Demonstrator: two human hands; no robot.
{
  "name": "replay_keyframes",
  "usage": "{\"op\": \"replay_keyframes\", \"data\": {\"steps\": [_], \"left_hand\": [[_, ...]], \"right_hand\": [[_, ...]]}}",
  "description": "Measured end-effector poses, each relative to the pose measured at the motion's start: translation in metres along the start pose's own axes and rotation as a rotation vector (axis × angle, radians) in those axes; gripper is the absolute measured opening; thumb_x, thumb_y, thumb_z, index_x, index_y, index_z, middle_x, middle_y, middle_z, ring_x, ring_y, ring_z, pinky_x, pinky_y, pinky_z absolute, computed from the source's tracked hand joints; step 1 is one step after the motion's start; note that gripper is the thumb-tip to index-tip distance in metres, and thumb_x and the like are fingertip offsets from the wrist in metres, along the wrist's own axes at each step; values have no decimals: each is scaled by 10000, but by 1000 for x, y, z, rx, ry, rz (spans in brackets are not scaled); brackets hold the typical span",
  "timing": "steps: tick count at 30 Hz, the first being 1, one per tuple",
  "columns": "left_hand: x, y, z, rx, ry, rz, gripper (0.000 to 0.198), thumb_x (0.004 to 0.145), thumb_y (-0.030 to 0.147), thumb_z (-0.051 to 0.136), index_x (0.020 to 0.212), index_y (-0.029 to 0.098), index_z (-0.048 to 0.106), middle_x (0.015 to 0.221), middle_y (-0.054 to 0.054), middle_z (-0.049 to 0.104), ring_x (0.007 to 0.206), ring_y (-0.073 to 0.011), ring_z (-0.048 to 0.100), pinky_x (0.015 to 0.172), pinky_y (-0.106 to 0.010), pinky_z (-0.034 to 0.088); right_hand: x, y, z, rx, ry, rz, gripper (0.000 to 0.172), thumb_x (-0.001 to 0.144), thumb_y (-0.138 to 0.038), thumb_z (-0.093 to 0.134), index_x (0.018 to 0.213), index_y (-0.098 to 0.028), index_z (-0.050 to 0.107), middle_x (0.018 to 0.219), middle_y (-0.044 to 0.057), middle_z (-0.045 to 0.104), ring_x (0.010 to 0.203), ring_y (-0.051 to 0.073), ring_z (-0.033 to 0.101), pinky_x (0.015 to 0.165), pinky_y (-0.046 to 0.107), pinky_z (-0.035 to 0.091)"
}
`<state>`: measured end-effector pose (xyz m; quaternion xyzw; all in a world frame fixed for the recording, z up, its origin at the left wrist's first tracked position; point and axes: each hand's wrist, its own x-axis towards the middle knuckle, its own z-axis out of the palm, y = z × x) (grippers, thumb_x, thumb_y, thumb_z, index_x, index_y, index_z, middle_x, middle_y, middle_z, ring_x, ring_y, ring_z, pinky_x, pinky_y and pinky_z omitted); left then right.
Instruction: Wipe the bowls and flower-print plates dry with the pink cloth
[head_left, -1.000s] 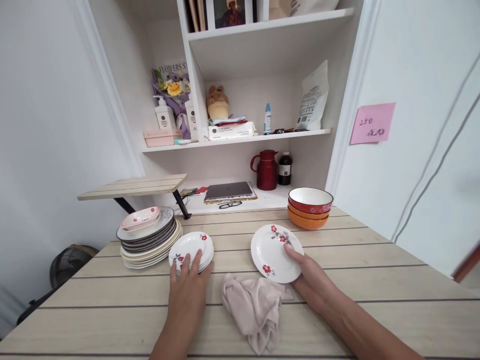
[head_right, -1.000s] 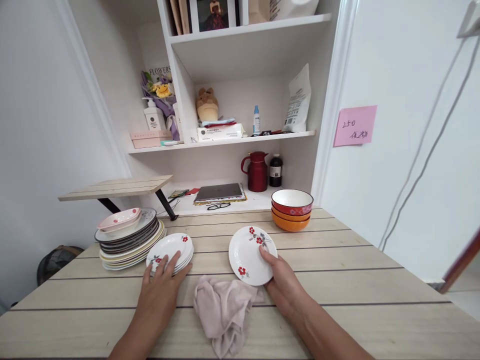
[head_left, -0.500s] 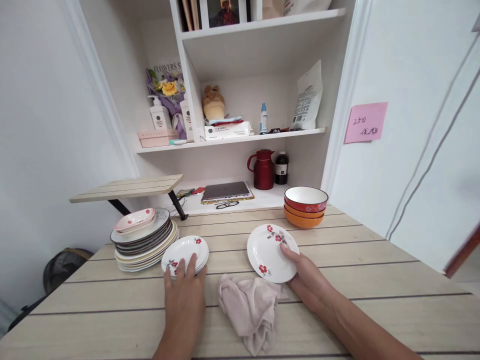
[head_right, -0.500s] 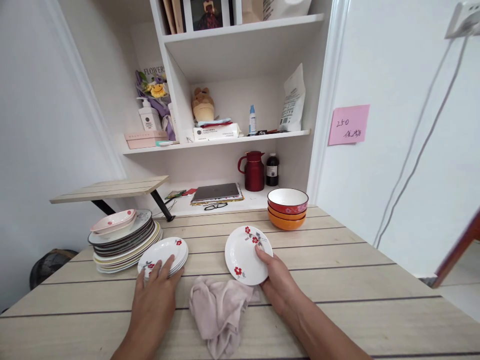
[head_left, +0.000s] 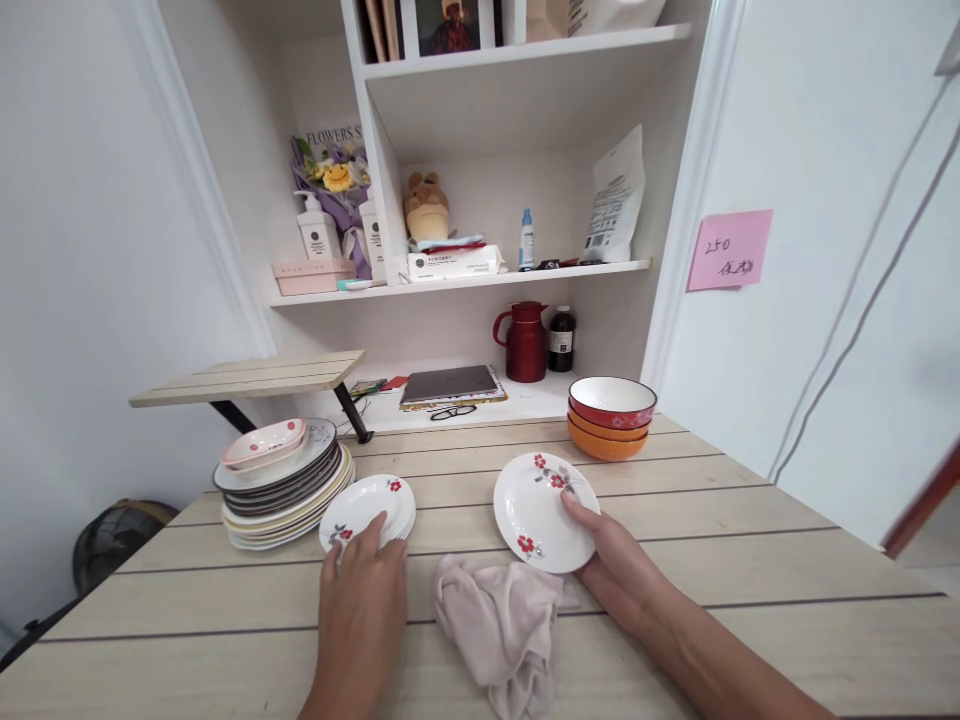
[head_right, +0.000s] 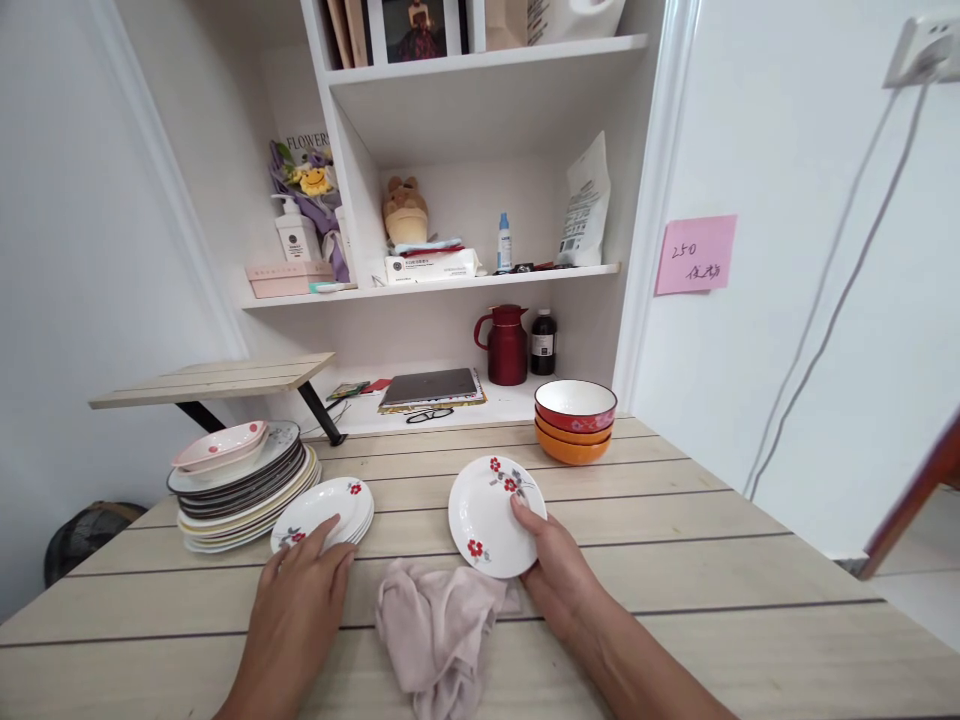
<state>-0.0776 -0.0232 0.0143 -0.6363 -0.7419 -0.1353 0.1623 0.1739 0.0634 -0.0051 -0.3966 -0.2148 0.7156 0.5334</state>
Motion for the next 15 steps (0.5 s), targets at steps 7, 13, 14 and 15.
{"op": "replay_keyframes", "data": {"steps": [7, 13, 14, 15], "left_hand": [[1, 1, 1, -304, 357, 182, 324, 952, 227, 412, 1133, 203, 680, 1318, -126, 590, 1196, -278, 569, 1002, -479, 467], [-7, 16, -3, -540, -61, 406, 342, 948, 245, 455, 1254, 288, 601, 1366, -72, 546, 1149, -188, 603, 960, -342, 515], [-8, 19, -3, -536, -172, 418, 332, 932, 239, 489, 1234, 299, 614, 1372, -67, 541, 1152, -198, 601, 968, -357, 509], [-9, 21, -4, -526, -258, 420, 321, 911, 235, 529, 1208, 302, 629, 1373, -65, 540, 1169, -215, 589, 988, -383, 495]], "right_hand": [[-3, -1, 2, -5, 11, -6, 389, 838, -291, 681, 1197, -151, 628, 1169, 126, 725, 1068, 294, 686, 905, 435, 582], [-2, -2, 2, 26, 17, 7, 350, 861, -286, 648, 1183, -150, 637, 1185, 125, 718, 1089, 292, 677, 933, 448, 565], [-1, -2, 2, 34, 12, 6, 348, 864, -288, 644, 1185, -153, 636, 1193, 122, 715, 1095, 290, 674, 937, 448, 562], [-1, -2, 1, 43, 11, 3, 346, 867, -288, 641, 1186, -157, 635, 1199, 119, 712, 1097, 287, 673, 939, 447, 560]]}}
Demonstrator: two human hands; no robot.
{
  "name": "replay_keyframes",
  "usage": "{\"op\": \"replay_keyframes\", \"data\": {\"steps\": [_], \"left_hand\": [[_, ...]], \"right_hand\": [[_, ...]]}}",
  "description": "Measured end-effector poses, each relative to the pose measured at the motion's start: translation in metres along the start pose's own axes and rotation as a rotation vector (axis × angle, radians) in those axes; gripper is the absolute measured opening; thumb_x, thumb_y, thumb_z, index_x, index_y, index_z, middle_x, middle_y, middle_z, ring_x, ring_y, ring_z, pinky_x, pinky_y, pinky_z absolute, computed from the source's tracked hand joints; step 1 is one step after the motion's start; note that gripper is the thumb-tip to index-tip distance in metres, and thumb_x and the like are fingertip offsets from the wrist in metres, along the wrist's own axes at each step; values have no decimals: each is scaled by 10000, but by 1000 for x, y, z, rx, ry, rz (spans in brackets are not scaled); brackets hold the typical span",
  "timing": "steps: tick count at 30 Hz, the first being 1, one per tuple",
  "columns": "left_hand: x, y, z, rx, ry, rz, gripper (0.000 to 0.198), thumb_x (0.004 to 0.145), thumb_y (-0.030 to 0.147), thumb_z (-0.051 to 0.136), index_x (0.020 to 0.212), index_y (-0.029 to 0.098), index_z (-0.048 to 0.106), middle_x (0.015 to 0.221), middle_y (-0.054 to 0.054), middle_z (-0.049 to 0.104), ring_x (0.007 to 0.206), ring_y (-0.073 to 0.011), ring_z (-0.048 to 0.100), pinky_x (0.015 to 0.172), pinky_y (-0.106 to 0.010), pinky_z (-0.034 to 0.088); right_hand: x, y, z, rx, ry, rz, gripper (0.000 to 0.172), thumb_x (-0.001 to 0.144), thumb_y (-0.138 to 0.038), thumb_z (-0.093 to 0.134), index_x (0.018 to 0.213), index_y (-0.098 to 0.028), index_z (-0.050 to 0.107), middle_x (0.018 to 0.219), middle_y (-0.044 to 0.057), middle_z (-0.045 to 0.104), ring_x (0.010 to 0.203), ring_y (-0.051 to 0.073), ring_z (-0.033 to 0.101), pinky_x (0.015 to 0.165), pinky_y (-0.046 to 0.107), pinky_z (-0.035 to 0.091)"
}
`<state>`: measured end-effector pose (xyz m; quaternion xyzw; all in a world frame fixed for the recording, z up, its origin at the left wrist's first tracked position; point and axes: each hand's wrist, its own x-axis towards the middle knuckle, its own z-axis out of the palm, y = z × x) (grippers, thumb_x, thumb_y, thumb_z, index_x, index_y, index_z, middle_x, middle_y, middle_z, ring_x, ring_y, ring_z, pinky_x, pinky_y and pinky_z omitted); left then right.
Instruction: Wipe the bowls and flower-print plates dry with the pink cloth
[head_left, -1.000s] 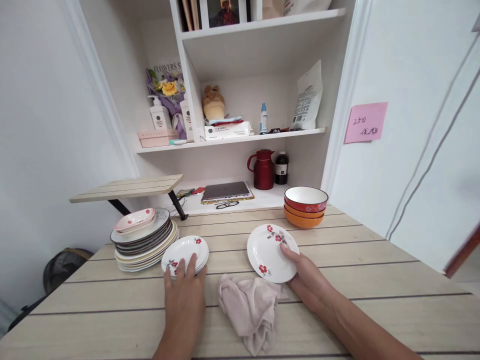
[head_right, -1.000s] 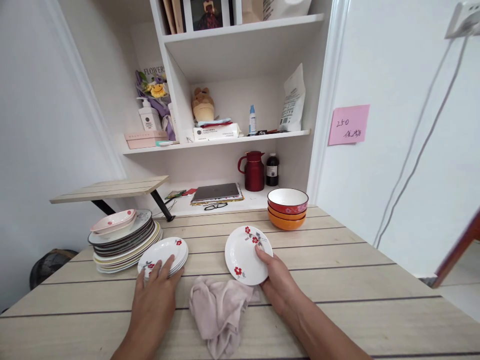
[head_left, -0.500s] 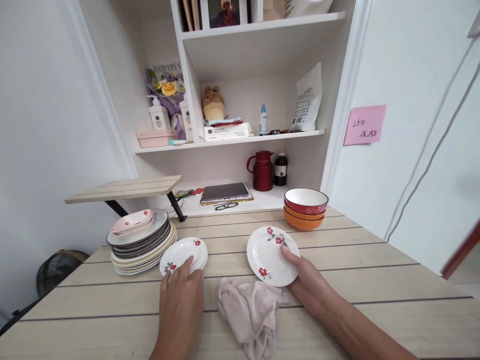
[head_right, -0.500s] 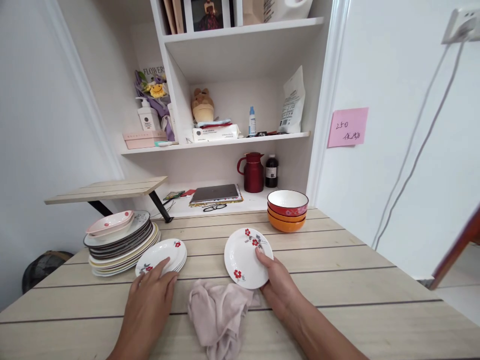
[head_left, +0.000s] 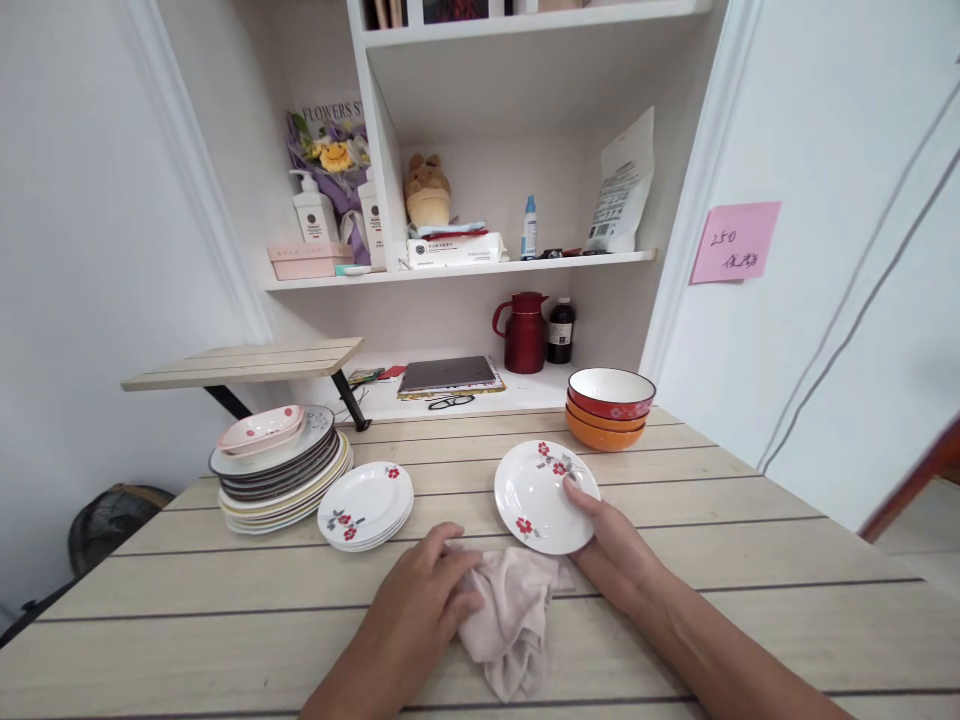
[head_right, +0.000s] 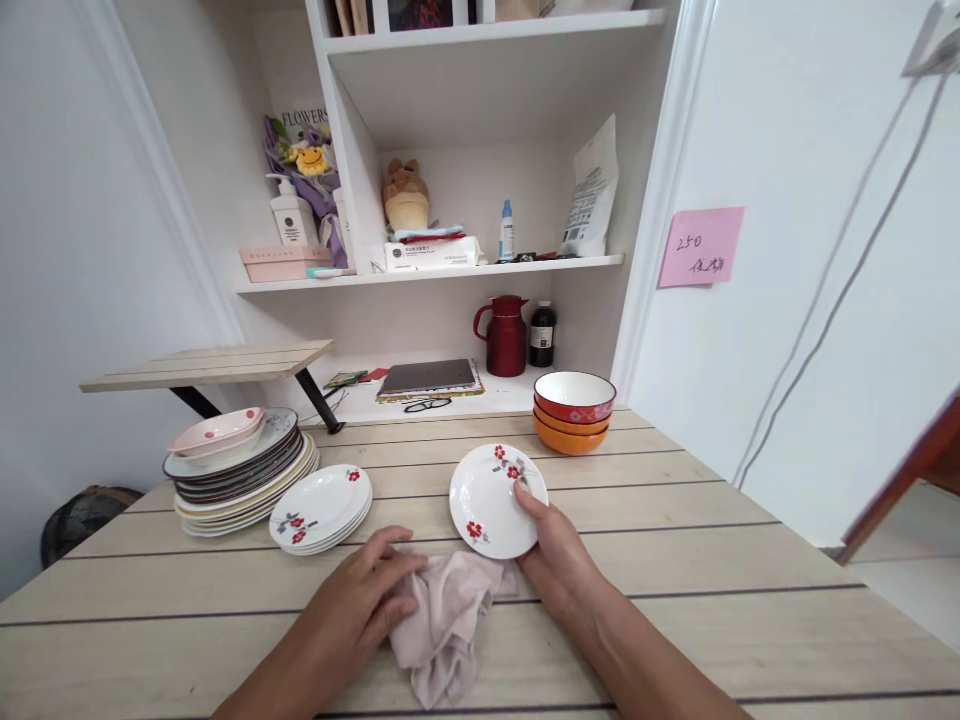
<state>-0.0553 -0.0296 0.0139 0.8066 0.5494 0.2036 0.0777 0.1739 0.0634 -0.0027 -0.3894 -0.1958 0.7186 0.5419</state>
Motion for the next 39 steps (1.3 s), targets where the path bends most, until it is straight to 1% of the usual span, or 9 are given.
{"op": "replay_keyframes", "data": {"steps": [3, 7, 11, 16, 20, 24, 27, 31, 39], "left_hand": [[1, 5, 1, -20, -66, -54, 230, 863, 208, 593, 1075, 253, 669, 1347, -76, 549, 1194, -248, 564, 1014, -417, 464], [2, 7, -2, -70, 4, -55, 123, 906, 211, 509, 923, 215, 630, 1234, -62, 581, 946, -173, 645, 825, -316, 519], [2, 7, 0, -27, 77, 26, 218, 966, 294, 420, 876, 221, 604, 959, -25, 626, 742, -138, 625, 650, -252, 481], [0, 4, 5, 37, 160, 167, 320, 993, 304, 380, 773, 216, 595, 760, -2, 627, 646, -119, 598, 584, -219, 430], [-2, 2, 7, 36, 257, 212, 321, 987, 280, 403, 743, 211, 601, 696, 4, 621, 600, -112, 582, 559, -213, 419], [-2, 2, 4, -22, 409, 214, 242, 968, 239, 450, 811, 210, 633, 697, 12, 654, 604, -111, 609, 576, -209, 446], [-2, 4, -2, -75, 545, 188, 176, 948, 226, 491, 874, 205, 649, 748, 7, 693, 648, -114, 643, 621, -202, 477], [-3, 6, -7, -108, 675, 106, 173, 937, 221, 501, 854, 194, 651, 713, 4, 670, 623, -117, 619, 608, -206, 475], [-4, 9, -11, -179, 772, 97, 136, 922, 150, 490, 871, 203, 605, 765, 7, 609, 704, -120, 583, 683, -217, 474]], "right_hand": [[0, 0, 0, 7, 5, -6, 348, 872, -282, 634, 1194, -151, 629, 1176, 123, 722, 1069, 285, 686, 930, 450, 562], [-2, -1, 2, 5, 8, -11, 358, 869, -275, 635, 1200, -140, 625, 1148, 125, 734, 1045, 287, 695, 920, 456, 565], [-2, -1, 2, 7, 0, -13, 370, 858, -285, 649, 1204, -157, 626, 1144, 113, 737, 1041, 285, 697, 918, 456, 566], [-2, -1, 2, 2, -8, -9, 358, 868, -275, 635, 1205, -156, 619, 1095, 123, 753, 1004, 278, 712, 903, 441, 571], [-4, -1, 4, -14, 6, -8, 367, 860, -289, 646, 1195, -141, 625, 1109, 134, 747, 1003, 279, 711, 899, 434, 571], [-4, -1, 3, -23, 7, -6, 375, 850, -294, 659, 1194, -146, 631, 1149, 128, 733, 1041, 284, 697, 910, 438, 568], [-3, 0, 3, -29, 2, -2, 373, 854, -307, 652, 1191, -146, 634, 1156, 132, 730, 1055, 297, 691, 912, 457, 568], [-4, 0, 3, -37, -14, -12, 376, 857, -311, 651, 1194, -145, 634, 1180, 131, 720, 1080, 292, 681, 934, 446, 559], [-9, -2, 6, -46, -16, -4, 370, 866, -317, 642, 1192, -140, 633, 1203, 136, 708, 1109, 293, 670, 967, 442, 544]]}}
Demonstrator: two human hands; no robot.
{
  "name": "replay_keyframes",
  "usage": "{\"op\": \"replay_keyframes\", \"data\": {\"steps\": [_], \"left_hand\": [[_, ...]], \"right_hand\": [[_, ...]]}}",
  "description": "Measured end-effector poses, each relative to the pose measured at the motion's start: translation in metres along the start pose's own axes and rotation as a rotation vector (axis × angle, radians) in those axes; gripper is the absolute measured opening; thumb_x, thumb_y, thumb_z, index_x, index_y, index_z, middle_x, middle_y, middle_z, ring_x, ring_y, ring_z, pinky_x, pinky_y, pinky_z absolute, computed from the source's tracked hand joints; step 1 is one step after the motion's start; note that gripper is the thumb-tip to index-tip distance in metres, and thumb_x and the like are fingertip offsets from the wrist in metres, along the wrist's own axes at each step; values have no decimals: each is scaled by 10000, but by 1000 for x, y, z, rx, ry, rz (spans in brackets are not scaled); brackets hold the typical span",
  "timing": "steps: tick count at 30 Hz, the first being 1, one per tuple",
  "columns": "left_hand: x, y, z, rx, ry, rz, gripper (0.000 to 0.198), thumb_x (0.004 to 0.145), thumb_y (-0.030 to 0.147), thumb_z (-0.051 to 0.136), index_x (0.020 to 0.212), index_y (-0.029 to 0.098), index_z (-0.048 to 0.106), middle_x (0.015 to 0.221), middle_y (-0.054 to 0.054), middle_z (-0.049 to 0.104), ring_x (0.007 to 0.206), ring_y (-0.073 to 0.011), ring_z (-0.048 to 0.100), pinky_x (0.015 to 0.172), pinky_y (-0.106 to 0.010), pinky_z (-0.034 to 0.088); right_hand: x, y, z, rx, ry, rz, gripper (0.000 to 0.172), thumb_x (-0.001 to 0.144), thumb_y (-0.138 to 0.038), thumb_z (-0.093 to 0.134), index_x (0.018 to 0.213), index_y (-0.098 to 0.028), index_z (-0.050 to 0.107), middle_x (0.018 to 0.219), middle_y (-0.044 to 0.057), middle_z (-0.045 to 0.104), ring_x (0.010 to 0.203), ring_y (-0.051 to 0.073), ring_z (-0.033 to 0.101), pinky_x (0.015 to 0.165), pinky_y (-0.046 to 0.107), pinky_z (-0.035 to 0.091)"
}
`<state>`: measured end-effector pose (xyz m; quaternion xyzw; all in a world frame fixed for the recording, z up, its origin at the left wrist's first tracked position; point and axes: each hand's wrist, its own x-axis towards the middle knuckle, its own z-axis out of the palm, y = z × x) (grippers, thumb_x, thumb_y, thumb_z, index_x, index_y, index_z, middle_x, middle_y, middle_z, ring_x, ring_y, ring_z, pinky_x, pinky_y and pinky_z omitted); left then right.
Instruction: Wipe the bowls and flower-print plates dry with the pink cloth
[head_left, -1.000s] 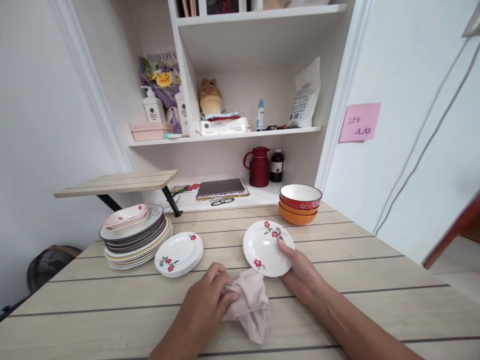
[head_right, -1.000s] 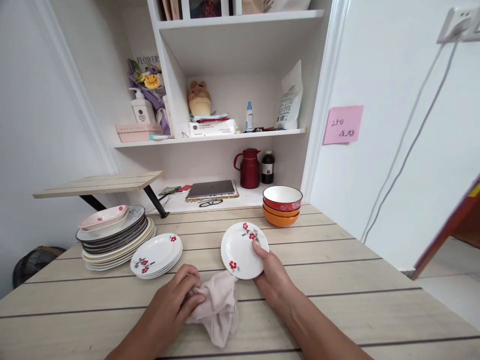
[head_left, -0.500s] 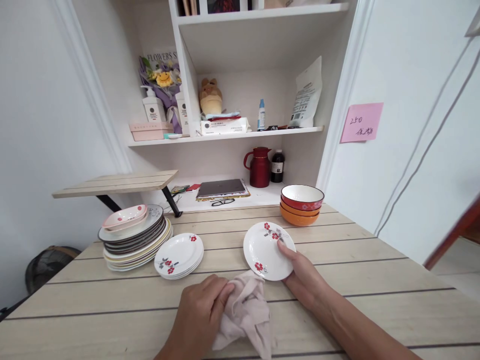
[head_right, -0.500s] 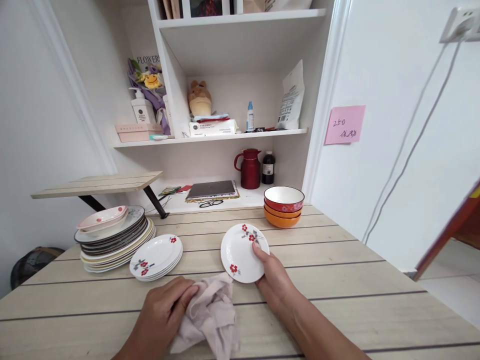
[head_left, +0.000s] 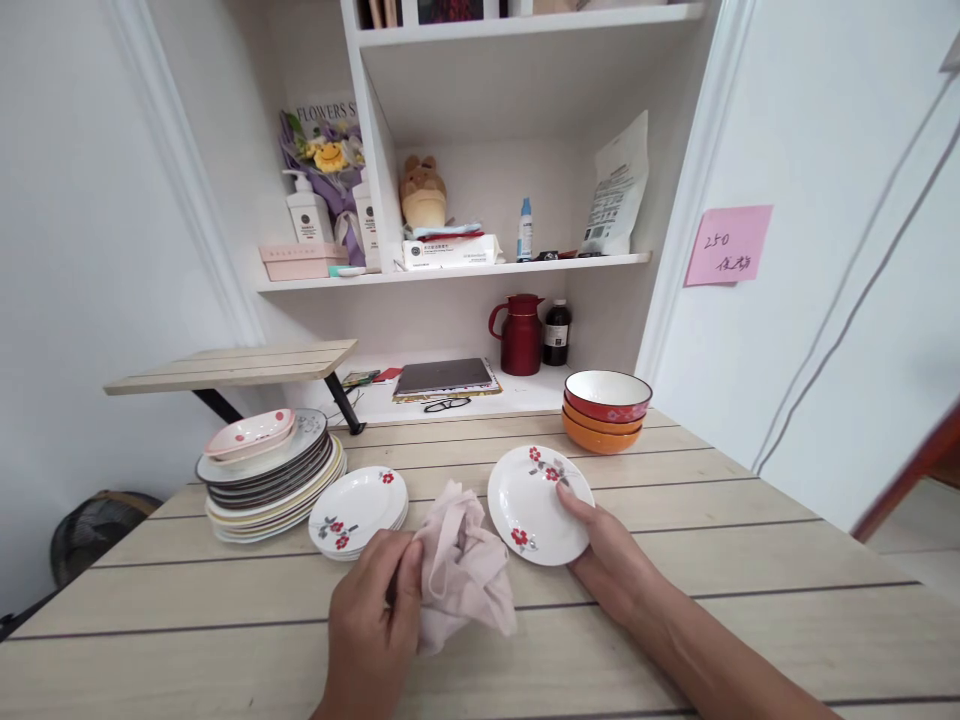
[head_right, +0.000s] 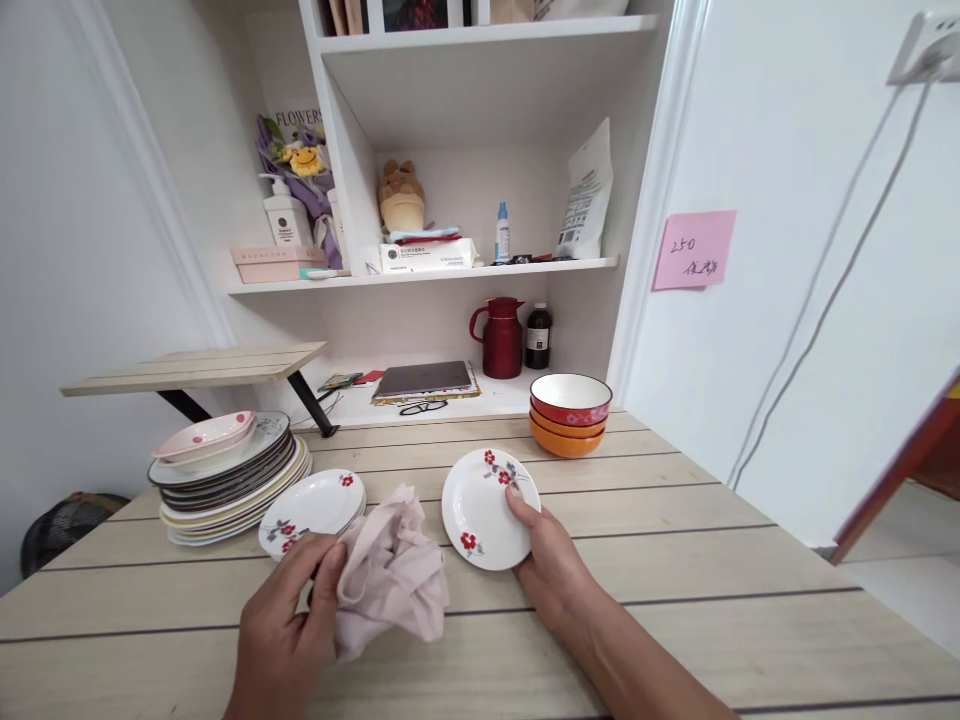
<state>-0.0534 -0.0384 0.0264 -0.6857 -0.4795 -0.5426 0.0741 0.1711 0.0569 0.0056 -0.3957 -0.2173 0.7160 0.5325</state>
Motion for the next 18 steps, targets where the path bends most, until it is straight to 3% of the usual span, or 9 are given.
{"op": "replay_keyframes", "data": {"steps": [5, 9, 14, 18], "left_hand": [[2, 2, -1, 50, 73, 32, 150, 907, 141, 503, 913, 211, 636, 1007, -45, 562, 929, -150, 580, 810, -252, 489], [1, 0, 0, 117, 132, -5, 146, 891, 186, 545, 839, 223, 676, 1130, -58, 519, 982, -168, 555, 772, -254, 498], [1, 0, -3, 118, 184, -92, 109, 908, 235, 543, 855, 207, 635, 916, -23, 570, 822, -134, 586, 725, -225, 480], [0, 3, -4, 117, 160, -280, 200, 925, 348, 505, 835, 213, 621, 683, 36, 612, 615, -111, 571, 604, -191, 448]], "right_hand": [[-1, -1, 2, -9, 26, 8, 362, 876, -305, 628, 1199, -142, 625, 1196, 132, 712, 1109, 300, 668, 962, 456, 544], [-1, -1, 1, -6, 24, 4, 370, 874, -309, 631, 1201, -136, 621, 1209, 137, 705, 1120, 302, 661, 963, 451, 542], [3, 2, -3, -14, 24, -4, 373, 864, -311, 646, 1201, -152, 624, 1232, 122, 696, 1117, 290, 661, 948, 426, 551], [6, 1, -5, -10, 21, -6, 388, 855, -311, 660, 1210, -161, 621, 1215, 115, 705, 1094, 281, 670, 905, 407, 570]]}}
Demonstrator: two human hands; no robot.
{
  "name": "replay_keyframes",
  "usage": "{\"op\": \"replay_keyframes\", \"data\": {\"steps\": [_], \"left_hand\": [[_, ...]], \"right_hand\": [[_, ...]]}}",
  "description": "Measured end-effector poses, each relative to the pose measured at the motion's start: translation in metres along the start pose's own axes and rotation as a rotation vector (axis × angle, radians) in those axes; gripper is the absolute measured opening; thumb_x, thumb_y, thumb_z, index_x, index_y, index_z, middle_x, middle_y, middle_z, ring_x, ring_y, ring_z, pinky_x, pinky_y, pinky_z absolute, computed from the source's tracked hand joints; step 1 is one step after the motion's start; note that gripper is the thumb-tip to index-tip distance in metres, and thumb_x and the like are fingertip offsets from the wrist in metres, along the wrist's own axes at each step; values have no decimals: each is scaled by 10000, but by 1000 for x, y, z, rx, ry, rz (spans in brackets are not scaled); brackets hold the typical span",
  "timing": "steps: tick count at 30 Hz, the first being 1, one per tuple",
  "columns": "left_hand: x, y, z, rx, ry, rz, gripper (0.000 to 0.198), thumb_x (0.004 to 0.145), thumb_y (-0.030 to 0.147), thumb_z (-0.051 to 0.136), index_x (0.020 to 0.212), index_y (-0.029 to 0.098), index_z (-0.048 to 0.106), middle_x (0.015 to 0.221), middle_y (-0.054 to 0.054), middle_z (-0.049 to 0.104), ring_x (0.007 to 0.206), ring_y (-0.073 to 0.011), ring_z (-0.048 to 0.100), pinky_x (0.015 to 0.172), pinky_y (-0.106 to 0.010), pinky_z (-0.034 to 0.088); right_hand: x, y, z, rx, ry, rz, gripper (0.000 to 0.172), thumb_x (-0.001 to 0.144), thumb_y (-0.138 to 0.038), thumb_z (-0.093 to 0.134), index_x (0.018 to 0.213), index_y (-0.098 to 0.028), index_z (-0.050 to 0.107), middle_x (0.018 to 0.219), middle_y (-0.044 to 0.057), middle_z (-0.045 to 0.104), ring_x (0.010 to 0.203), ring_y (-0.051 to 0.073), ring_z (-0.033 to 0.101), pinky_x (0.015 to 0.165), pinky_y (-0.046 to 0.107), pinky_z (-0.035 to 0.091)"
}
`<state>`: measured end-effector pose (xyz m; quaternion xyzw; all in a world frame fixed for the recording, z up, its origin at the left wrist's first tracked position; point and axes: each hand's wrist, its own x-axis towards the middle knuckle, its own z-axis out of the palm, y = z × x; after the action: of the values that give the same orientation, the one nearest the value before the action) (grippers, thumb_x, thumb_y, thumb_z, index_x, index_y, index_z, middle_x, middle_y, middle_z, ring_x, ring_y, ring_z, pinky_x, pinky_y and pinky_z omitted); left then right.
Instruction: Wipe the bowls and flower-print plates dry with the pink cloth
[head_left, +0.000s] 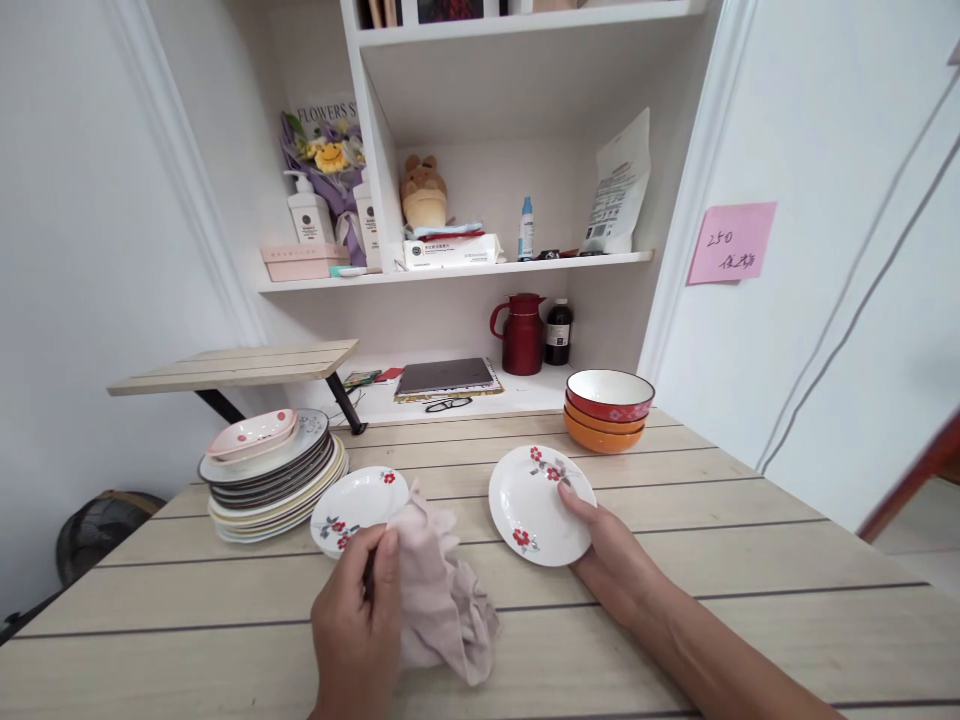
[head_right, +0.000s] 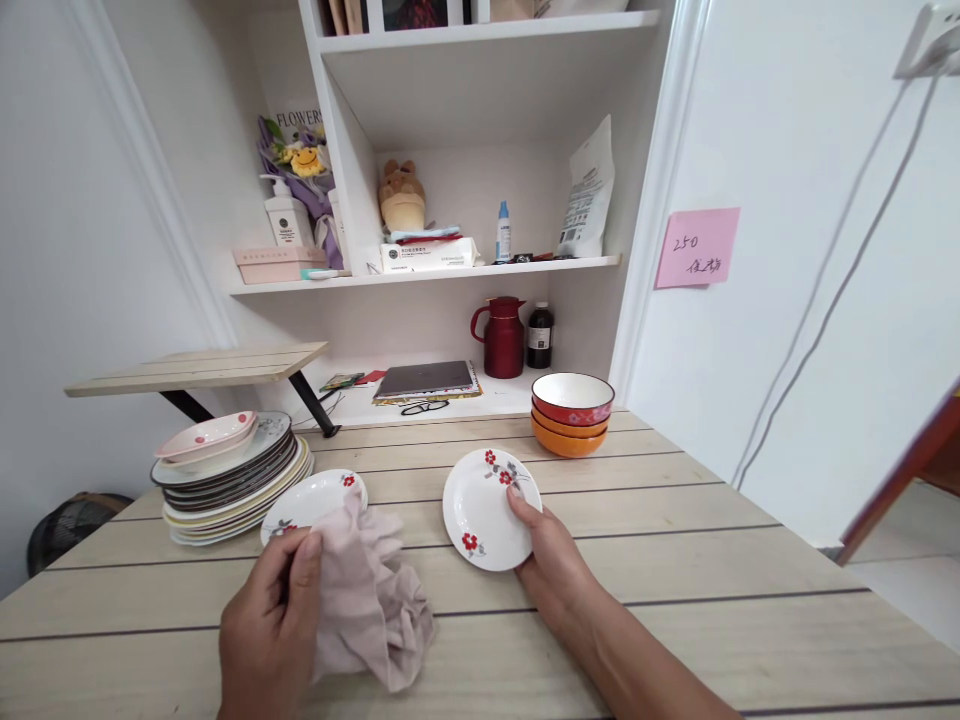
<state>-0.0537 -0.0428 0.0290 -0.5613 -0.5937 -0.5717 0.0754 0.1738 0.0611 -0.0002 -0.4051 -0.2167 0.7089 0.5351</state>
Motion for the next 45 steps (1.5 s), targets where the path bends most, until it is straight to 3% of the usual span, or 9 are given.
{"op": "replay_keyframes", "data": {"steps": [5, 10, 15, 19, 24, 28, 34, 40, 45], "left_hand": [[-3, 0, 2, -34, -84, -169, 336, 884, 492, 507, 806, 209, 670, 525, 58, 562, 484, -118, 514, 507, -200, 411], [2, 4, 11, -114, -244, -177, 347, 861, 519, 527, 845, 219, 700, 756, -2, 715, 680, -175, 649, 630, -238, 488], [10, 27, 26, -174, -364, -169, 312, 869, 503, 531, 871, 236, 692, 856, -14, 722, 773, -189, 644, 723, -272, 484], [32, 46, 34, -272, -367, -207, 274, 862, 478, 557, 848, 229, 671, 820, -7, 703, 783, -182, 631, 720, -263, 473], [49, 58, 35, -404, -110, -229, 245, 854, 462, 576, 944, 237, 615, 887, -12, 679, 837, -178, 627, 732, -260, 488], [32, 37, 29, -223, -291, -58, 118, 828, 302, 552, 927, 246, 585, 1193, -61, 598, 1129, -248, 562, 819, -333, 502], [16, -10, 10, 21, -83, -16, 324, 814, 190, 454, 1127, 247, 513, 1306, -99, 495, 1230, -268, 487, 946, -456, 475], [8, -5, 7, 159, -303, 342, 217, 915, 287, 489, 1106, 276, 593, 1137, -49, 619, 1063, -214, 609, 882, -347, 505], [39, 3, 40, 336, -509, 245, 438, 911, 126, 311, 1224, 281, 576, 1100, -50, 635, 929, -185, 649, 711, -279, 495]], "right_hand": [[-7, 1, 7, 26, 6, 27, 408, 858, -302, 657, 1230, -144, 603, 1178, 128, 721, 1026, 276, 697, 868, 412, 577], [-24, 14, 18, 28, -123, 131, 460, 858, -331, 649, 1254, -106, 580, 1100, 157, 744, 927, 286, 722, 810, 422, 578], [-27, 17, 20, 43, -240, 142, 443, 854, -339, 646, 1223, -94, 614, 1089, 162, 746, 903, 271, 723, 808, 395, 565], [-19, 14, 18, 175, -188, 184, 421, 879, -312, 605, 1230, -79, 608, 1107, 166, 740, 887, 261, 726, 818, 402, 566], [-9, 1, 15, 277, 15, 107, 385, 877, -280, 615, 1215, -95, 614, 1036, 147, 759, 863, 254, 732, 810, 402, 586], [-1, -16, 8, 374, 147, -38, 346, 891, -279, 599, 1221, -174, 614, 1080, 110, 751, 927, 245, 723, 822, 417, 598], [7, -25, 1, 415, 297, -119, 300, 880, -228, 610, 1179, -213, 630, 1186, 75, 717, 1029, 215, 697, 868, 391, 591], [8, -18, 1, 402, 350, -103, 320, 875, -222, 610, 1194, -209, 610, 1214, 86, 702, 1040, 225, 694, 863, 421, 591], [11, -22, -2, 400, 364, -120, 333, 880, -221, 604, 1212, -224, 604, 1218, 69, 702, 1035, 211, 696, 872, 407, 589]]}}
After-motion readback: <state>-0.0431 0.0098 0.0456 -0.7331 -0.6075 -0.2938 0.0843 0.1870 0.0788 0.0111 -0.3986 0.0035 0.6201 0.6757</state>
